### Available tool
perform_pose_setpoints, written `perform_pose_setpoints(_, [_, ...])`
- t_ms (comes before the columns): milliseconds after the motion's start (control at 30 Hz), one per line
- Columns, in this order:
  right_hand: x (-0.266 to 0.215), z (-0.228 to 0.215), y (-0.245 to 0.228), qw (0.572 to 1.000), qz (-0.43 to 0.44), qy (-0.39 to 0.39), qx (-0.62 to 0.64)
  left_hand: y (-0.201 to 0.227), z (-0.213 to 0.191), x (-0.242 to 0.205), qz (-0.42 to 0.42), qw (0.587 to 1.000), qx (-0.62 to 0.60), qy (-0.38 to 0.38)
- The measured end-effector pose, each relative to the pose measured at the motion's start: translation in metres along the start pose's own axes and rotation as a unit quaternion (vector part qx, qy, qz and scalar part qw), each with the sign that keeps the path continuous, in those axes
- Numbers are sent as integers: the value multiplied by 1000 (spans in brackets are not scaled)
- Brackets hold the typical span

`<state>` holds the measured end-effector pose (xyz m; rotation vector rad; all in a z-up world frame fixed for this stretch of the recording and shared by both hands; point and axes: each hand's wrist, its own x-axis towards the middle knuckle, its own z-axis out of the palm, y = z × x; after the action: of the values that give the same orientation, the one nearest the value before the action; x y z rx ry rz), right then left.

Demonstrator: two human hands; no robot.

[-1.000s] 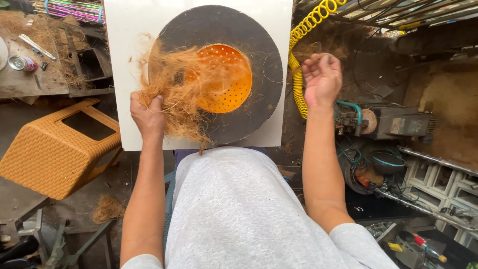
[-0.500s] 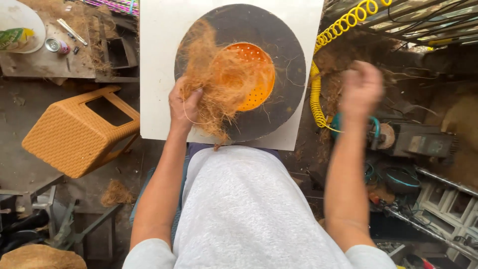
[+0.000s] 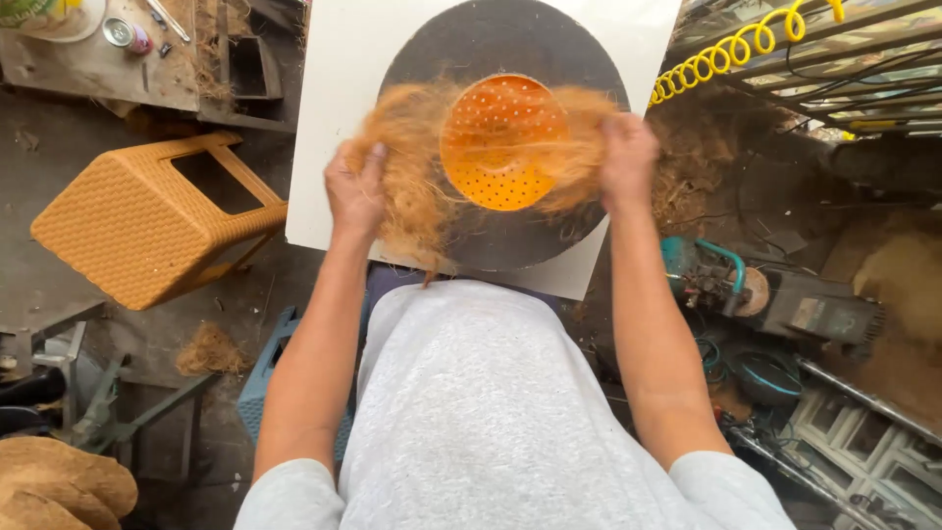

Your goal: The person moves a white board onto a stool, then picks up a bundle of coconut fiber and places it into an orange colander. They repeatedly pull, fluff, and arrange the fiber by hand inside the colander, occasionally lifting and dropping it to loosen the strands.

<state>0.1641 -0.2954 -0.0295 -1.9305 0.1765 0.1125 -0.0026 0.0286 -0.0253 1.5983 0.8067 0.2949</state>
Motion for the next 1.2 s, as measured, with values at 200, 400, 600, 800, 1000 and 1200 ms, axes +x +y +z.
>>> perform_pose_setpoints(200, [-18, 9, -43, 990, 47, -43, 122, 29, 23, 5, -52, 995, -28, -77])
perform_pose_setpoints(400, [-83, 92, -58, 942, 168, -140, 254, 66, 73, -27, -47, 943, 70, -322])
perform_pose_setpoints(600, [-44, 37, -3, 999, 45, -17, 1, 64, 40, -16, -58, 971, -36, -228])
perform_pose_setpoints(800, [-28, 5, -15, 986, 88, 58, 129, 44, 23, 4, -52, 990, -18, -132])
perform_pose_setpoints(1000, [-94, 76, -71, 958, 39, -271, 80, 56, 71, -27, -5, 990, -23, -139])
perform_pose_setpoints(1200, [-34, 25, -25, 984, -2, -177, 15, -17, 39, -4, 19, 1000, 20, -10])
